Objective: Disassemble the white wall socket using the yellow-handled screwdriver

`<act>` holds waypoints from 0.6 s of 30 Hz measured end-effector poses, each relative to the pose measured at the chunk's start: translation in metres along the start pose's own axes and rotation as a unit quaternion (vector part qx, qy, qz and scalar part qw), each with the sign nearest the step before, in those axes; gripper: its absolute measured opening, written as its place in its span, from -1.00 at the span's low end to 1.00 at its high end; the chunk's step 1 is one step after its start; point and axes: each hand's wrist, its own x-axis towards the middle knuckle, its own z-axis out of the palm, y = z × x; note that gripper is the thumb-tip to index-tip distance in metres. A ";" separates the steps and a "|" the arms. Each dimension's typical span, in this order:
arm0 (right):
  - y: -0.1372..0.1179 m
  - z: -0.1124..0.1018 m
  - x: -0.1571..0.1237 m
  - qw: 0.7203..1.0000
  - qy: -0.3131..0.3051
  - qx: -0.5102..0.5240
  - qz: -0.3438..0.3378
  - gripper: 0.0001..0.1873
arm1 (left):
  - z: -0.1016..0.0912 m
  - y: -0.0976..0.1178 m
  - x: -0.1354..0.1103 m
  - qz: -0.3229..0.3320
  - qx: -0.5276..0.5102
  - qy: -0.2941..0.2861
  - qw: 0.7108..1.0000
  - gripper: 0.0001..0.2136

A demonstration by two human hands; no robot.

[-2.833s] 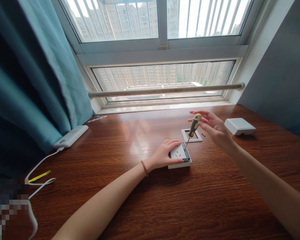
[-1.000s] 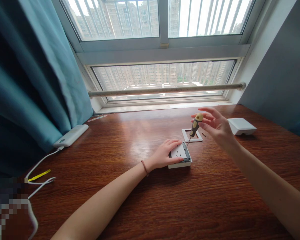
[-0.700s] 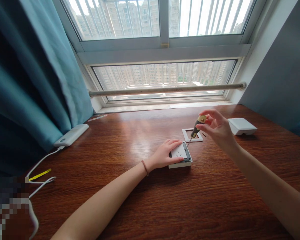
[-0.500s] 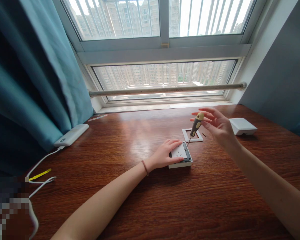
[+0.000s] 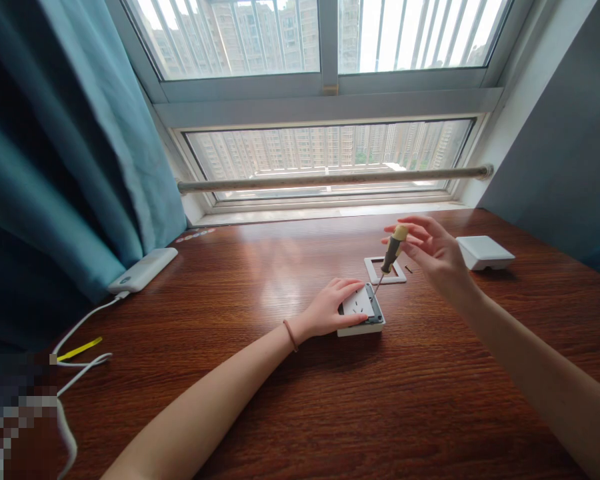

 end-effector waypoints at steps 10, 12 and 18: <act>0.006 0.000 0.002 0.999 0.029 -0.046 -0.001 -0.64 | -0.001 0.002 0.000 -0.008 -0.005 0.000 1.000 -0.43; 0.005 -0.001 0.002 0.999 0.013 -0.031 0.004 -0.65 | -0.001 0.002 0.000 -0.006 -0.006 0.002 1.000 -0.43; -0.006 0.001 -0.004 0.993 -0.081 0.073 0.035 -0.73 | 0.001 -0.001 0.000 0.000 0.000 0.004 1.000 -0.42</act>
